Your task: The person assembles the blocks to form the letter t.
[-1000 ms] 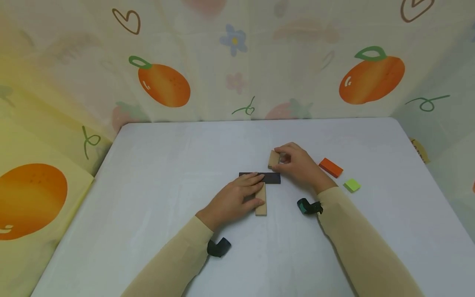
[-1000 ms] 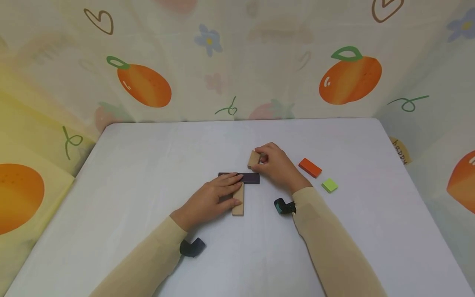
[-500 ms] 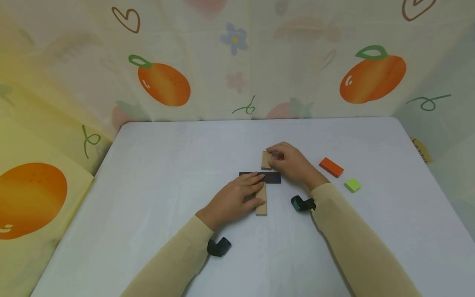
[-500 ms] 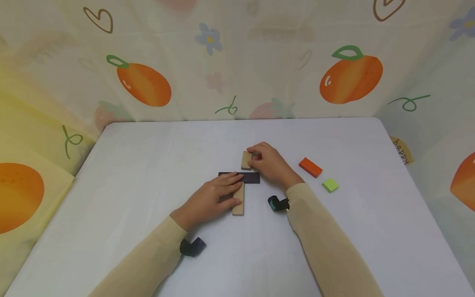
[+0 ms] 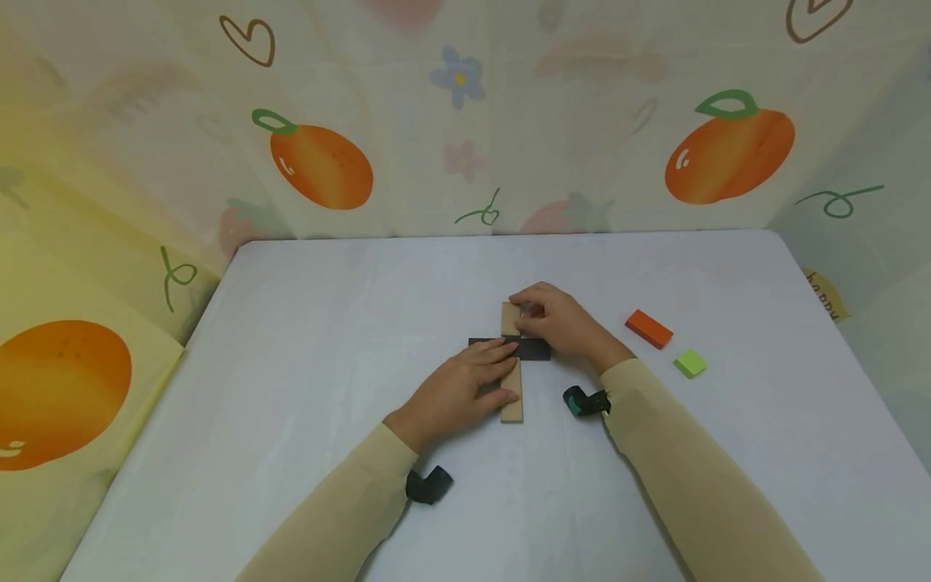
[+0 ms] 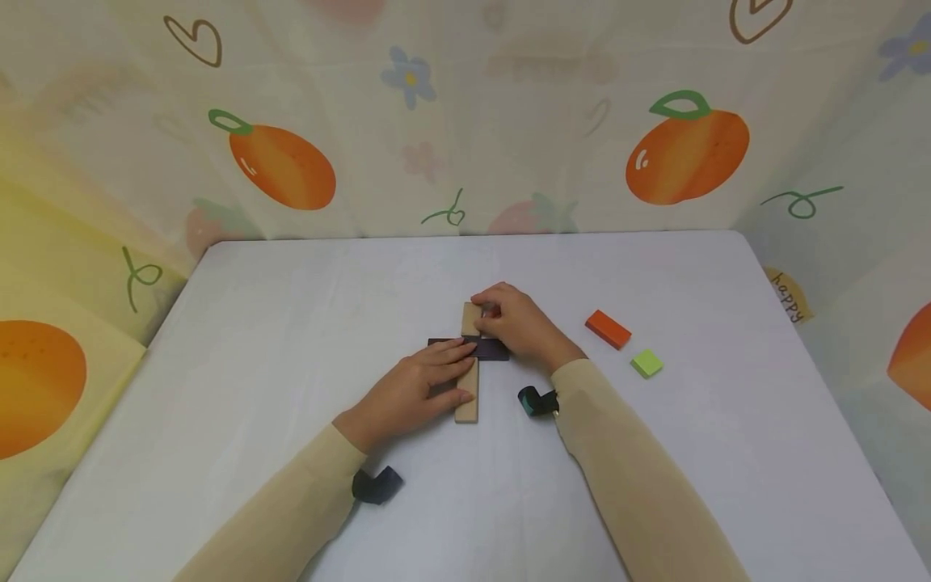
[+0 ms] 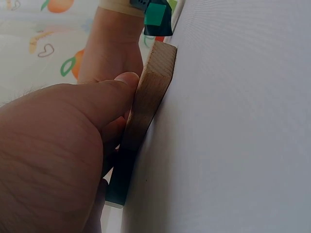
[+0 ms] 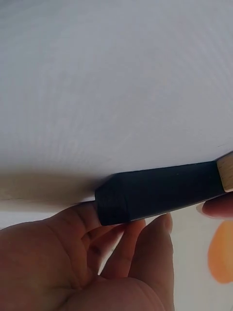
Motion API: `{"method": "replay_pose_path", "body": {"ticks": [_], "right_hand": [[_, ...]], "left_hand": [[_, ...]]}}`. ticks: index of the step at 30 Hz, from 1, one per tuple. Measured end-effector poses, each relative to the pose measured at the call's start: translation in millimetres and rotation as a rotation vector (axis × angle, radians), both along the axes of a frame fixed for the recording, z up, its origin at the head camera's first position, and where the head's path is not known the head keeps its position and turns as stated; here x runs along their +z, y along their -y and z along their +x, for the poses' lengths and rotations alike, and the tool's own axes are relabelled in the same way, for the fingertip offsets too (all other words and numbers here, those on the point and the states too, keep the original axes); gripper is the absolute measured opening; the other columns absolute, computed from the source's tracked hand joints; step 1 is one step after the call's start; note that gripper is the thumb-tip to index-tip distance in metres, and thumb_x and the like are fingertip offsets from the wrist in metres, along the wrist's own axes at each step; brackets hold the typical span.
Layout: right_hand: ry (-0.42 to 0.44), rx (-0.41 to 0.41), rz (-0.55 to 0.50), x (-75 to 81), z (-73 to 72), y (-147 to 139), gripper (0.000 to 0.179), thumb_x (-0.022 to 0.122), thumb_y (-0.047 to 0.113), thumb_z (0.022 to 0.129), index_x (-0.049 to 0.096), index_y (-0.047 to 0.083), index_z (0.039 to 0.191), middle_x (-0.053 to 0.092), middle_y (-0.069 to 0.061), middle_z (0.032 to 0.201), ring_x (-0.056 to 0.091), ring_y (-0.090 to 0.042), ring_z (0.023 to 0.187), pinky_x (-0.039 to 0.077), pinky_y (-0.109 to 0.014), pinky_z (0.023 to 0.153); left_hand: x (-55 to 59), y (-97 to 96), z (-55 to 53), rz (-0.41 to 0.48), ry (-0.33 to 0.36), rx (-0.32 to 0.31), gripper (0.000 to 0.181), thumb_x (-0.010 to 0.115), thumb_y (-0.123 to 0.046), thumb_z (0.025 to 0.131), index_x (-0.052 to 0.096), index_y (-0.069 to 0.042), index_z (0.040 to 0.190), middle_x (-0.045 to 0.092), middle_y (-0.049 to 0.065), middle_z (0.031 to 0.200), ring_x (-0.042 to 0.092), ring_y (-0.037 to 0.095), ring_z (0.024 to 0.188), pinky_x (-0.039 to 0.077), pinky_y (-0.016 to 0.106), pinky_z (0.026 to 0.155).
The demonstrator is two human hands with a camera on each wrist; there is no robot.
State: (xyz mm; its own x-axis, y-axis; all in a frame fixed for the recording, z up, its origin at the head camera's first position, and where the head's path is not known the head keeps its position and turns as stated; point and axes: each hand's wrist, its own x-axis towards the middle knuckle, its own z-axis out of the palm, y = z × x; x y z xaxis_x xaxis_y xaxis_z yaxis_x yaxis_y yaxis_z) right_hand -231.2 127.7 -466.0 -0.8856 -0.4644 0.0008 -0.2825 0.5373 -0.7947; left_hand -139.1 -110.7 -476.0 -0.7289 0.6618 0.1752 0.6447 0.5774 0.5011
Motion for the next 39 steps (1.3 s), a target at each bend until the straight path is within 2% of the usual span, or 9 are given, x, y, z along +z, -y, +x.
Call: {"method": "replay_pose_path", "body": {"ticks": [13,33,39], "right_hand": [[0.007,0.039,-0.036,0.0,1.5,0.7,0.041,0.074,0.008,0.105,0.068,-0.003,0.143,0.064,-0.016,0.14,0.065,-0.029,0.113,0.053,-0.047,0.1],[0.044,0.039,-0.029,2.0,4.1,0.2,0.043,0.073,0.01,0.105,0.067,-0.001,0.146,0.062,-0.015,0.143,0.064,-0.029,0.114,0.053,-0.047,0.101],[0.053,0.011,-0.039,0.3,3.8,-2.8,0.047,0.073,0.019,0.107,0.064,0.005,0.151,0.06,-0.013,0.143,0.061,-0.031,0.117,0.051,-0.05,0.103]], "left_hand": [[-0.1,0.4,0.4,0.015,-0.016,-0.006,0.056,0.075,-0.034,0.107,0.063,0.0,0.15,0.051,0.008,0.164,0.04,0.023,0.156,0.031,0.037,0.126],[-0.8,0.3,0.4,0.029,-0.021,-0.015,0.056,0.076,-0.032,0.107,0.063,0.002,0.15,0.052,0.01,0.163,0.04,0.024,0.156,0.032,0.037,0.126],[-0.5,0.3,1.0,0.025,-0.013,-0.01,0.056,0.076,-0.032,0.107,0.063,0.001,0.15,0.052,0.01,0.163,0.039,0.024,0.156,0.032,0.038,0.126]]}}
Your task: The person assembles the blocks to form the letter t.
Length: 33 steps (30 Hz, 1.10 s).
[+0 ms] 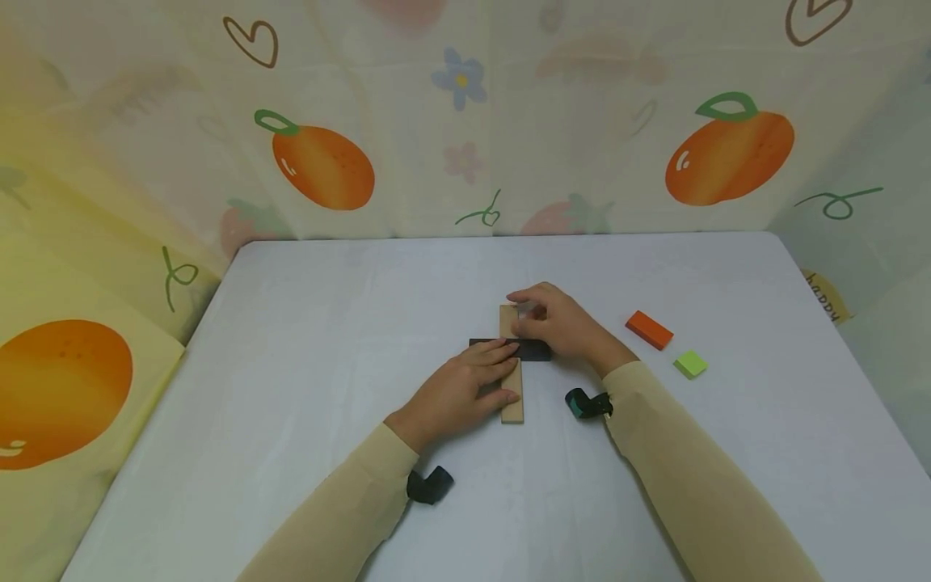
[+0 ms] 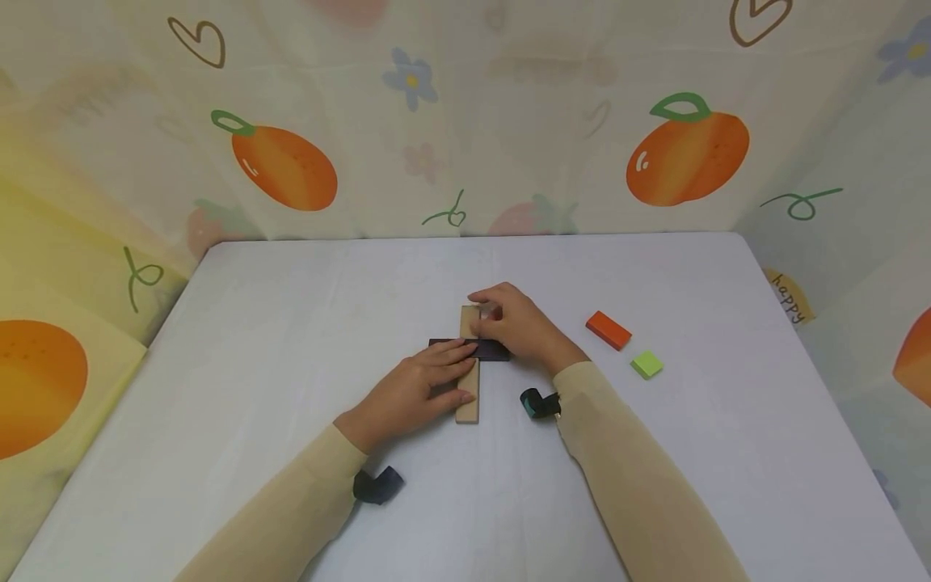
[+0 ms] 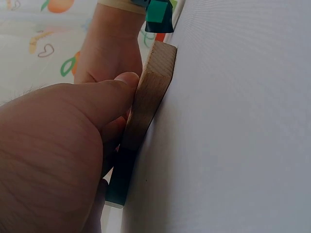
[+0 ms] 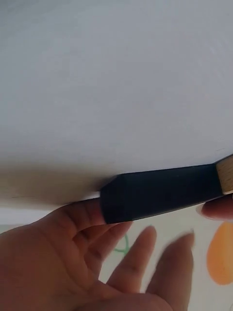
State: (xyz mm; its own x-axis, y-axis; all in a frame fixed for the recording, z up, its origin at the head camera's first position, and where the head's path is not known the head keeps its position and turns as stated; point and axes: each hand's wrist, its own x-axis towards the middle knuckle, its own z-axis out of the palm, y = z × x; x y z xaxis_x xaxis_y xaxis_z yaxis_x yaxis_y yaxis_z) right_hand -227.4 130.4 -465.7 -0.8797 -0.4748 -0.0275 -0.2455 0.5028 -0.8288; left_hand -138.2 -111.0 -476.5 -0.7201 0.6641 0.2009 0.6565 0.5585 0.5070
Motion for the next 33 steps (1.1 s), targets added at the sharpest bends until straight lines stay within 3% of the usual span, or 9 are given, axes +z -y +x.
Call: {"method": "replay_pose_path", "body": {"ticks": [6,14,19,23,28,33], "right_hand": [[0.007,-0.046,-0.016,6.1,2.4,-9,0.051,0.067,0.035,0.111,0.061,0.009,0.154,0.057,-0.009,0.152,0.059,-0.034,0.127,0.05,-0.057,0.107],[0.028,-0.076,-0.138,23.5,7.9,-24,0.057,0.061,0.046,0.113,0.058,0.009,0.157,0.061,-0.011,0.149,0.061,-0.034,0.124,0.056,-0.056,0.095],[0.05,-0.054,-0.308,29.5,13.3,-34,0.062,0.037,0.051,0.119,0.054,0.008,0.159,0.06,-0.021,0.148,0.06,-0.038,0.129,0.053,-0.054,0.105],[0.062,-0.008,-0.432,34.9,19.2,-40,0.077,0.021,0.06,0.117,0.05,0.004,0.162,0.059,-0.023,0.148,0.057,-0.041,0.132,0.051,-0.049,0.105],[0.051,0.046,-0.528,41.2,29.5,-51,0.091,0.019,0.071,0.113,0.045,-0.001,0.162,0.055,-0.03,0.148,0.052,-0.052,0.133,0.05,-0.047,0.102],[0.026,0.055,-0.553,43.9,39.6,-68,0.085,0.02,0.069,0.113,0.05,0.006,0.161,0.053,-0.033,0.148,0.05,-0.05,0.133,0.049,-0.048,0.102]], "left_hand": [[1.1,-0.8,0.5,-0.013,0.006,0.008,0.057,0.076,-0.033,0.107,0.062,0.002,0.15,0.051,0.008,0.164,0.039,0.023,0.156,0.031,0.038,0.126],[1.6,-1.0,0.8,-0.019,0.021,0.024,0.057,0.076,-0.034,0.107,0.062,0.001,0.15,0.05,0.006,0.164,0.038,0.022,0.157,0.03,0.038,0.127],[1.3,-0.3,0.5,-0.015,0.023,0.026,0.057,0.076,-0.034,0.106,0.063,0.0,0.151,0.05,0.004,0.164,0.038,0.022,0.157,0.03,0.037,0.127],[0.6,0.3,0.0,-0.011,0.026,0.027,0.057,0.077,-0.033,0.106,0.063,0.0,0.15,0.051,0.004,0.164,0.038,0.021,0.157,0.03,0.037,0.126],[1.5,-0.6,0.5,-0.015,0.036,0.028,0.058,0.076,-0.033,0.106,0.062,0.0,0.151,0.05,0.004,0.164,0.038,0.021,0.157,0.03,0.037,0.127],[1.2,-1.5,1.1,-0.027,0.043,0.033,0.058,0.075,-0.036,0.107,0.061,-0.002,0.152,0.049,0.003,0.165,0.036,0.02,0.158,0.03,0.037,0.127]]}}
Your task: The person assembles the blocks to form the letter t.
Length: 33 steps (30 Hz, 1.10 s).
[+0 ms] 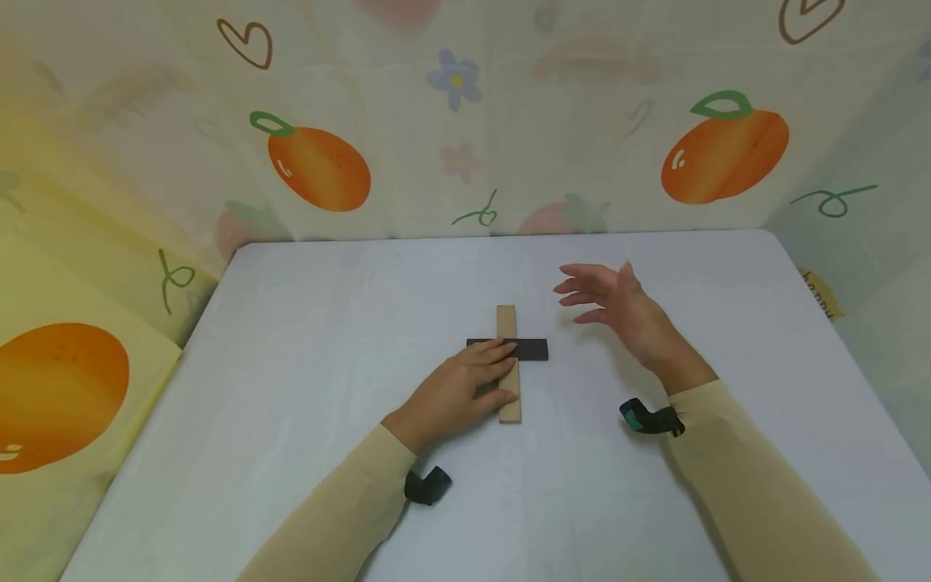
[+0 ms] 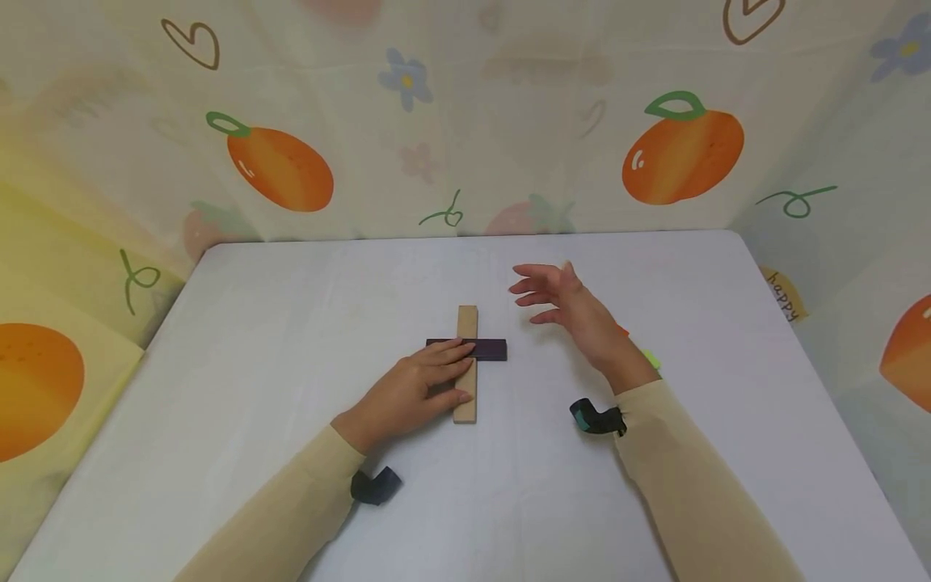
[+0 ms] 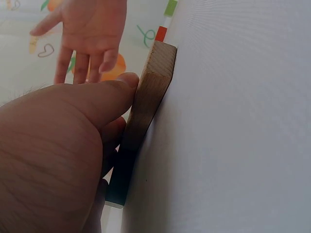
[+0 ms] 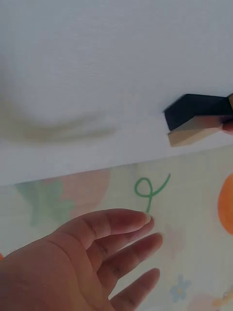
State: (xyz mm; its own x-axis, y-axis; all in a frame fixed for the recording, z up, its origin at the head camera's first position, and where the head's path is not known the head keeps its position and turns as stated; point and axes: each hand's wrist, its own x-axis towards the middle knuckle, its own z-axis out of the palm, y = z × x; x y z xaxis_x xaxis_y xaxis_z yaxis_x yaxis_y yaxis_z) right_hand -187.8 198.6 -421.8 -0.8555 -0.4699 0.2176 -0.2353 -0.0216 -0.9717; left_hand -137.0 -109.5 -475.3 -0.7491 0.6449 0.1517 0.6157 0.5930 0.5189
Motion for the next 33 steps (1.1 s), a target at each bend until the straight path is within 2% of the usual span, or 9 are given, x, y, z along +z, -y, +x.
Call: {"method": "replay_pose_path", "body": {"ticks": [3,11,18,24,29,31,33], "right_hand": [[-0.009,-0.003,-0.017,0.3,6.7,-10,0.08,0.021,0.066,0.115,0.052,0.008,0.16,0.053,-0.034,0.146,0.05,-0.05,0.133,0.048,-0.047,0.102],[-0.018,-0.007,-0.02,-9.1,29.2,-47,0.081,0.021,0.057,0.118,0.041,-0.009,0.161,0.053,-0.033,0.145,0.053,-0.039,0.133,0.05,-0.039,0.103],[-0.017,-0.031,-0.031,-18.5,41.3,-81,0.08,0.02,0.053,0.119,0.036,-0.013,0.16,0.055,-0.031,0.144,0.053,-0.036,0.134,0.048,-0.038,0.105],[0.003,-0.092,-0.054,-22.6,49.5,-105,0.075,0.022,0.049,0.119,0.036,-0.012,0.161,0.057,-0.024,0.145,0.054,-0.033,0.131,0.047,-0.036,0.102],[-0.008,-0.132,-0.032,-23.3,56.2,-120,0.062,0.024,0.035,0.121,0.04,-0.008,0.161,0.058,-0.021,0.144,0.054,-0.031,0.131,0.045,-0.033,0.102],[-0.012,-0.163,0.007,-23.9,58.9,-124,0.054,0.026,0.027,0.121,0.045,-0.003,0.161,0.059,-0.018,0.144,0.054,-0.028,0.131,0.046,-0.031,0.102],[-0.035,-0.203,0.09,-26.0,61.1,-127,0.049,0.028,0.02,0.12,0.048,0.002,0.161,0.06,-0.014,0.145,0.054,-0.025,0.131,0.047,-0.027,0.101]], "left_hand": [[-0.4,0.8,0.9,-0.001,0.001,0.004,0.059,0.075,-0.037,0.107,0.06,-0.002,0.153,0.049,0.003,0.166,0.036,0.02,0.158,0.03,0.037,0.127],[-0.7,0.2,0.7,-0.008,0.01,0.006,0.06,0.073,-0.038,0.108,0.06,-0.002,0.154,0.047,0.002,0.166,0.034,0.02,0.158,0.03,0.04,0.127],[0.2,0.1,1.1,0.004,0.005,0.005,0.059,0.075,-0.036,0.107,0.06,-0.002,0.153,0.048,0.003,0.165,0.036,0.02,0.158,0.03,0.04,0.127],[-1.5,0.6,0.8,0.003,-0.002,0.004,0.059,0.074,-0.036,0.107,0.06,-0.002,0.153,0.049,0.003,0.165,0.036,0.021,0.158,0.03,0.04,0.127],[-2.0,0.4,0.2,0.012,0.003,0.0,0.059,0.075,-0.036,0.107,0.061,-0.002,0.153,0.049,0.004,0.165,0.036,0.021,0.158,0.03,0.04,0.127],[-1.5,0.3,0.1,0.019,0.006,0.0,0.058,0.076,-0.035,0.107,0.061,-0.001,0.152,0.049,0.004,0.165,0.036,0.021,0.158,0.031,0.039,0.126],[-1.3,0.2,0.0,0.025,0.01,0.0,0.058,0.076,-0.034,0.107,0.061,-0.001,0.152,0.05,0.004,0.165,0.036,0.021,0.158,0.031,0.039,0.126]]}}
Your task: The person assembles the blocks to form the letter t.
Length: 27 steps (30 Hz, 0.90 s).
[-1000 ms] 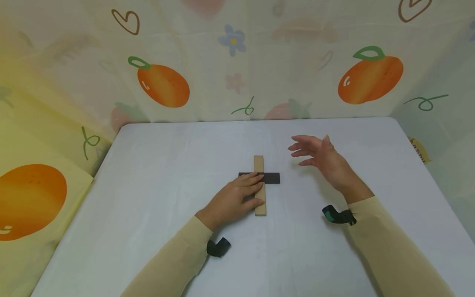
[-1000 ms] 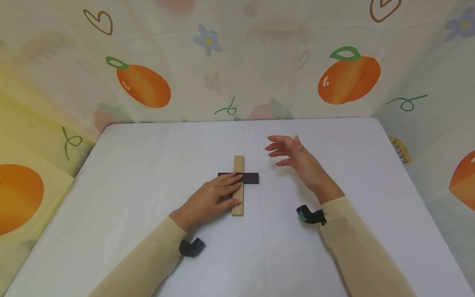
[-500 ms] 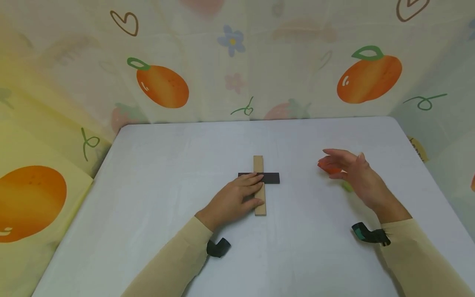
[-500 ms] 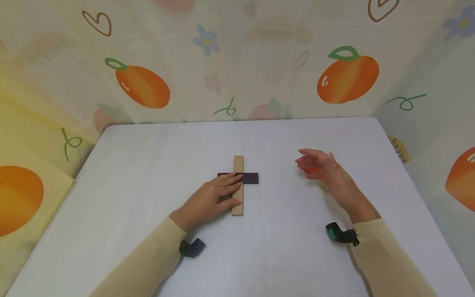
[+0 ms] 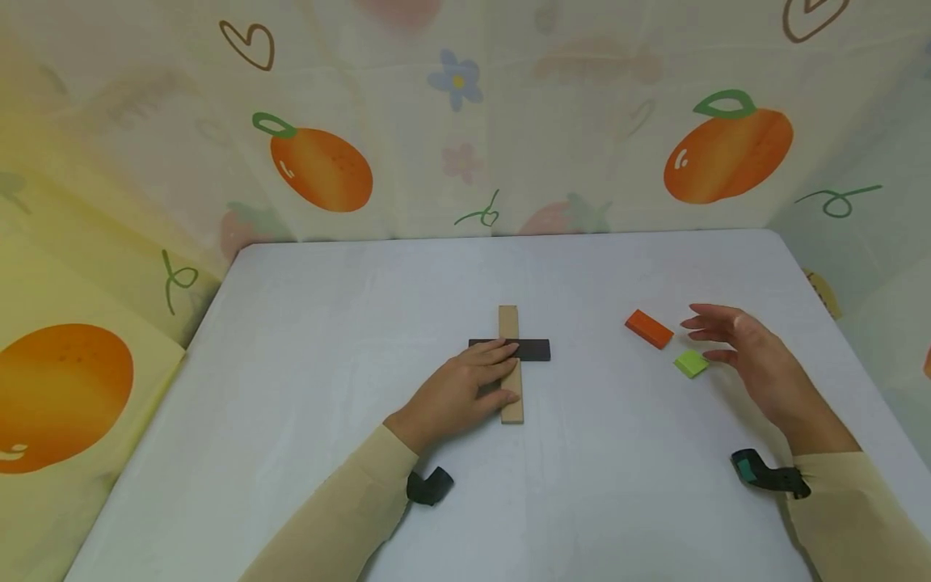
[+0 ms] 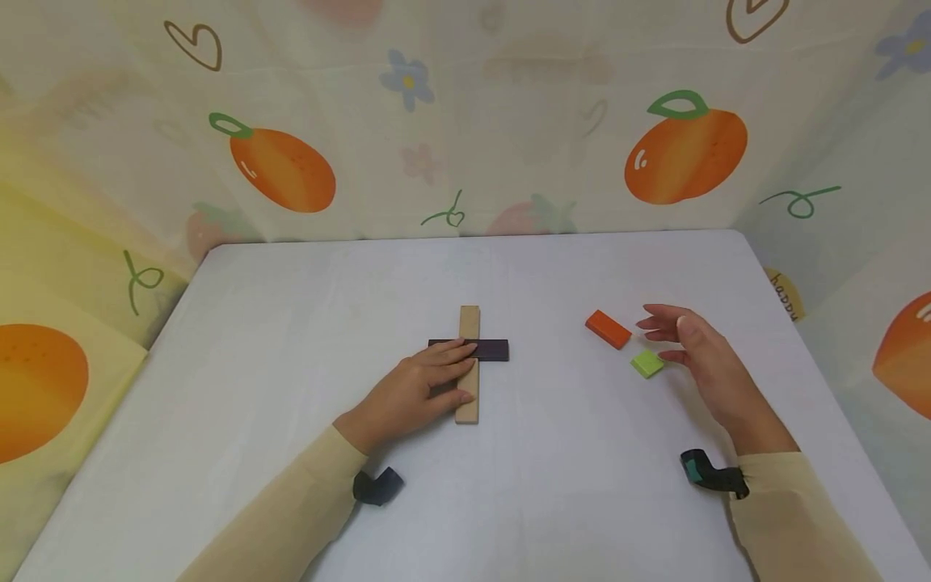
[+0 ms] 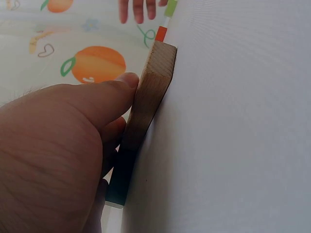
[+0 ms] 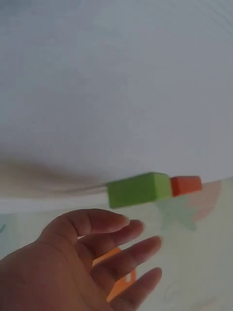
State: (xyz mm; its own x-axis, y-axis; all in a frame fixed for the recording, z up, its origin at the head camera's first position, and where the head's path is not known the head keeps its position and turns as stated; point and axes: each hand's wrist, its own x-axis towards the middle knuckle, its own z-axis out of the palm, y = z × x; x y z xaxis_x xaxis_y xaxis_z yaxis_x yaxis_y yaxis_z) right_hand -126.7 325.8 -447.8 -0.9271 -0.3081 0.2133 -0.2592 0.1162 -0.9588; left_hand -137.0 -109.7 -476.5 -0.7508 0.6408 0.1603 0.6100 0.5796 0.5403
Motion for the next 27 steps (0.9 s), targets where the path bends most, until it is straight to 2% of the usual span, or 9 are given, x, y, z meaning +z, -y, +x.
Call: {"method": "replay_pose_path", "body": {"ticks": [4,6,10,13,15,22,27], "right_hand": [[-0.008,-0.092,0.185,-9.4,3.6,-9,0.044,0.038,0.011,0.119,0.05,0.003,0.16,0.063,-0.006,0.143,0.058,-0.016,0.129,0.049,-0.019,0.098],[0.016,-0.12,0.26,-16.1,3.8,-13,0.043,0.047,0.011,0.118,0.05,0.002,0.16,0.064,-0.002,0.141,0.057,-0.011,0.127,0.048,-0.014,0.097],[0.078,-0.148,0.34,-26.6,4.4,-18,0.049,0.067,0.011,0.111,0.052,0.002,0.157,0.064,-0.004,0.138,0.057,-0.009,0.121,0.047,-0.01,0.094],[0.074,-0.149,0.375,-29.7,4.7,-18,0.054,0.076,0.008,0.105,0.055,0.002,0.155,0.064,-0.007,0.137,0.059,-0.01,0.115,0.049,-0.01,0.091],[0.065,-0.151,0.388,-30.7,4.5,-19,0.054,0.078,0.006,0.103,0.057,0.002,0.152,0.064,-0.009,0.137,0.061,-0.011,0.112,0.049,-0.01,0.09],[0.088,-0.2,0.507,-30.3,5.5,-21,0.047,0.081,0.016,0.103,0.065,0.007,0.147,0.062,-0.007,0.14,0.06,-0.007,0.105,0.047,-0.008,0.085],[0.052,-0.215,0.532,-30.1,5.2,-19,0.043,0.081,0.016,0.103,0.068,0.007,0.143,0.063,-0.008,0.138,0.06,-0.006,0.103,0.047,-0.007,0.084]], "left_hand": [[0.0,-1.7,-0.2,-0.008,0.003,0.0,0.059,0.075,-0.036,0.107,0.061,-0.001,0.152,0.049,0.003,0.165,0.035,0.021,0.158,0.031,0.039,0.126],[0.1,-1.8,-0.2,-0.015,0.001,0.006,0.059,0.075,-0.036,0.107,0.061,-0.002,0.152,0.049,0.003,0.165,0.035,0.02,0.158,0.031,0.038,0.126],[1.6,-1.5,-0.1,-0.019,-0.002,0.014,0.059,0.076,-0.036,0.106,0.061,-0.002,0.152,0.05,0.003,0.164,0.036,0.021,0.158,0.031,0.039,0.126],[2.6,-1.0,0.0,-0.019,-0.003,0.012,0.058,0.076,-0.036,0.106,0.062,-0.001,0.151,0.05,0.004,0.164,0.036,0.021,0.158,0.032,0.04,0.126],[3.2,-0.8,-0.1,-0.018,-0.006,0.009,0.058,0.076,-0.036,0.106,0.062,-0.001,0.151,0.05,0.004,0.164,0.037,0.022,0.158,0.032,0.041,0.126],[2.2,-1.1,-0.8,-0.01,-0.011,0.008,0.058,0.077,-0.035,0.106,0.063,0.0,0.15,0.051,0.005,0.163,0.038,0.023,0.157,0.033,0.041,0.126],[0.7,-1.1,-0.9,0.001,-0.008,0.007,0.057,0.077,-0.035,0.106,0.063,-0.001,0.15,0.051,0.005,0.163,0.038,0.022,0.157,0.033,0.04,0.125]]}}
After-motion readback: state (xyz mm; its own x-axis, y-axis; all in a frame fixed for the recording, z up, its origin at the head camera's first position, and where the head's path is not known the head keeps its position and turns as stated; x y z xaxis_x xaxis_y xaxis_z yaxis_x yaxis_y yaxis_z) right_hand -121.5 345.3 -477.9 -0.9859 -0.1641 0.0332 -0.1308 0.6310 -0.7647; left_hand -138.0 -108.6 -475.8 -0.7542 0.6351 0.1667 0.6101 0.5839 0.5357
